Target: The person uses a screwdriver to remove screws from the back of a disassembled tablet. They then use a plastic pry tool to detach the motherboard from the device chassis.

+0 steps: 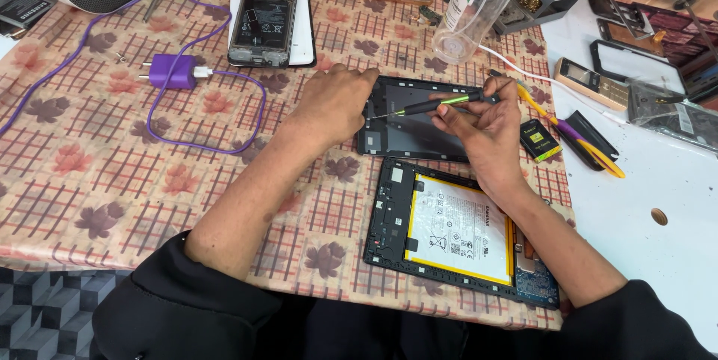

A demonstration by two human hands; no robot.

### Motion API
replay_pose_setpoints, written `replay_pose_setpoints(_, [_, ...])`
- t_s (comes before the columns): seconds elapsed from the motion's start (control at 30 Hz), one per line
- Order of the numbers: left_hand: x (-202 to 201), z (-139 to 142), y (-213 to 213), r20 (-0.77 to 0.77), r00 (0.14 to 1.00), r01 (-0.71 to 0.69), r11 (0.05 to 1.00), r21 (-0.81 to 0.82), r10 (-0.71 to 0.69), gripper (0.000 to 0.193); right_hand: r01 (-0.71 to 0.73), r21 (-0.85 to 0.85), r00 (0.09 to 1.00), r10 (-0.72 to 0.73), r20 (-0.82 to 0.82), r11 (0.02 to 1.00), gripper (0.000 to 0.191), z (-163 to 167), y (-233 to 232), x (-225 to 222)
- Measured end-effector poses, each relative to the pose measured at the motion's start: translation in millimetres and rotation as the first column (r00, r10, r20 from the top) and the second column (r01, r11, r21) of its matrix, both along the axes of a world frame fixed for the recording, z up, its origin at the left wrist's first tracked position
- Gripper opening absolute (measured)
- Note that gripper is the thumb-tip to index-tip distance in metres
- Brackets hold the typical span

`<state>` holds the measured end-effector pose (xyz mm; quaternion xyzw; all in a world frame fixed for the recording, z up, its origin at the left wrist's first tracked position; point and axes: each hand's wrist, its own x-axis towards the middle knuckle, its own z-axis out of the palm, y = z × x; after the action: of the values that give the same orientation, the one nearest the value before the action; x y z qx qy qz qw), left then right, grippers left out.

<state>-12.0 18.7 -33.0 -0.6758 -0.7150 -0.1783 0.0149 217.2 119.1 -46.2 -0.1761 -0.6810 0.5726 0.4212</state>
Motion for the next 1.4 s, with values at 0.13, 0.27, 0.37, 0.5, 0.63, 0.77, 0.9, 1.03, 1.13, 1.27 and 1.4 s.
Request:
replay_pose_setpoints(0.13, [-0.8, 1.7, -0.6, -0.014, 1.000, -0.009, 1.000, 0.006, 0.010, 0.059, 0.010, 0.004, 1.000, -0.010, -0.021, 1.000, 0.046, 3.9, -1.4, 1.6])
replay_pose_setpoints(0.27, [-2.0, 7.8, -5.9, 0.017, 1.000, 0.022, 0.995, 0.101, -0.023, 0.054, 0.002, 0.014, 0.998, -0.001, -0.056, 1.000, 0.046, 16.9, -6.6, 8.6])
replay_pose_setpoints(0.37, [-0.5, 18.0, -9.5, 0.095, 0.994, 0.052, 0.994, 0.093, -0.061, 0.042, -0.001, 0.037, 0.999, 0.002, -0.035, 0.999, 0.048, 31.9, -16.0, 18.3])
replay_pose_setpoints(0.5, [7.2, 32.8, -13.7, 0.285, 0.953, 0.135, 0.987, -0.092, -0.104, 0.037, -0.087, 0.079, 0.996, 0.088, -0.019, 0.993, 0.053, 48.6, -38.4, 27.1])
replay_pose_setpoints(0.63, [16.7, 40.4, -16.4, 0.399, 0.897, 0.309, 0.915, -0.260, -0.190, 0.043, -0.111, 0.105, 0.994, 0.110, 0.020, 0.988, 0.057, 50.5, -64.5, 25.7])
replay_pose_setpoints(0.77, [17.2, 41.1, -21.0, 0.422, 0.834, 0.470, 0.859, -0.204, -0.356, 0.046, -0.090, 0.202, 0.995, 0.078, 0.069, 0.975, 0.061, 44.1, -79.0, 18.3])
replay_pose_setpoints(0.9, [19.2, 40.7, -21.5, 0.382, 0.864, 0.440, 0.860, -0.258, -0.328, 0.045, -0.058, 0.279, 0.995, 0.033, 0.093, 0.959, 0.064, 37.2, -85.3, 16.2])
replay_pose_setpoints(1.03, [20.9, 42.3, -23.7, 0.375, 0.869, 0.434, 0.862, -0.261, -0.324, 0.041, -0.085, 0.342, 0.993, 0.051, 0.107, 0.936, 0.065, 32.8, -86.2, 16.8])
replay_pose_setpoints(1.13, [22.4, 44.3, -25.5, 0.367, 0.883, 0.407, 0.868, -0.285, -0.294, 0.039, -0.097, 0.365, 0.991, 0.056, 0.119, 0.926, 0.066, 30.6, -86.4, 16.3])
replay_pose_setpoints(1.27, [23.8, 46.4, -26.8, 0.363, 0.888, 0.397, 0.870, -0.292, -0.284, 0.038, -0.111, 0.392, 0.990, 0.068, 0.121, 0.913, 0.066, 29.4, -87.8, 15.6])
replay_pose_setpoints(1.4, [24.6, 47.1, -27.3, 0.353, 0.893, 0.391, 0.872, -0.296, -0.280, 0.039, -0.114, 0.385, 0.990, 0.071, 0.125, 0.916, 0.066, 30.0, -88.3, 15.5])
